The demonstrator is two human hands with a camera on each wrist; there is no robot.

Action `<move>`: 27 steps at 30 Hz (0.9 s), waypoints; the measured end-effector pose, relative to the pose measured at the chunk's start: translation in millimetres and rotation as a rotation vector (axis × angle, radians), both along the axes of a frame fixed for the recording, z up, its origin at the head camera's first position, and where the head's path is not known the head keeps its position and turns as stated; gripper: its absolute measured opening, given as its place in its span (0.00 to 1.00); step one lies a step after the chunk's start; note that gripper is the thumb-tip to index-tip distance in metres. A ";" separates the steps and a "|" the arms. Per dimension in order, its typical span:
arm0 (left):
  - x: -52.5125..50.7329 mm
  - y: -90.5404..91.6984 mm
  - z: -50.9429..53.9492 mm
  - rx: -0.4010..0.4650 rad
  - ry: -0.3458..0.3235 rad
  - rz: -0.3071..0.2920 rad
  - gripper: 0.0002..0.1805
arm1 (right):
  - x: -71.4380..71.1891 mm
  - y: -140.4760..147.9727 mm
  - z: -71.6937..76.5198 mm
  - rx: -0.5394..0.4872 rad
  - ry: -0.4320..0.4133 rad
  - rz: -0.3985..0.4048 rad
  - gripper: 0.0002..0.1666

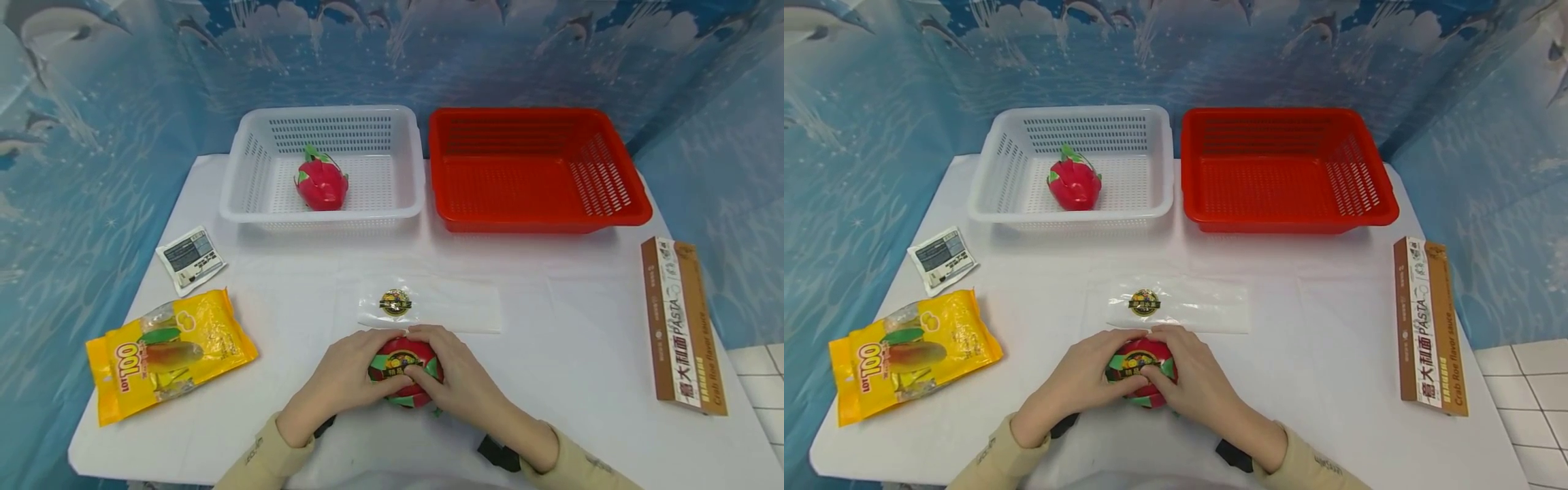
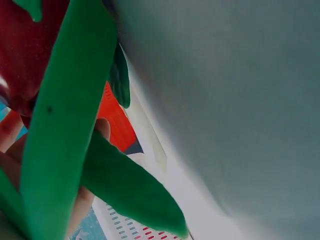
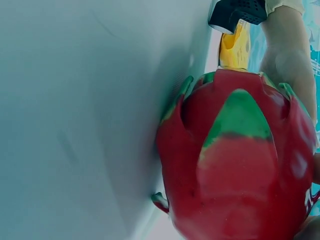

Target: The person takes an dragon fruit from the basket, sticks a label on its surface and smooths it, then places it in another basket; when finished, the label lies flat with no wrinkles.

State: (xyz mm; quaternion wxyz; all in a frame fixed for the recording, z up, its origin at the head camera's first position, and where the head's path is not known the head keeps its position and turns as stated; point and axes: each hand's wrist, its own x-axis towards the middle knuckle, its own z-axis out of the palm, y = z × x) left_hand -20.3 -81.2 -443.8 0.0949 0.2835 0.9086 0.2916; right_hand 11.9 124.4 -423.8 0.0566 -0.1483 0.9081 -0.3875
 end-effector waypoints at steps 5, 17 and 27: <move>-1.4 -3.0 0.7 0.012 -0.048 -0.019 0.37 | 2.0 -1.8 -5.5 0.049 0.060 0.001 0.25; -2.6 -5.9 3.5 0.027 -0.072 -0.046 0.36 | -3.3 -16.9 -9.3 0.063 0.171 -0.154 0.16; -3.8 -6.5 1.4 0.053 -0.142 -0.027 0.38 | -8.3 -25.1 -6.2 0.131 0.217 -0.193 0.04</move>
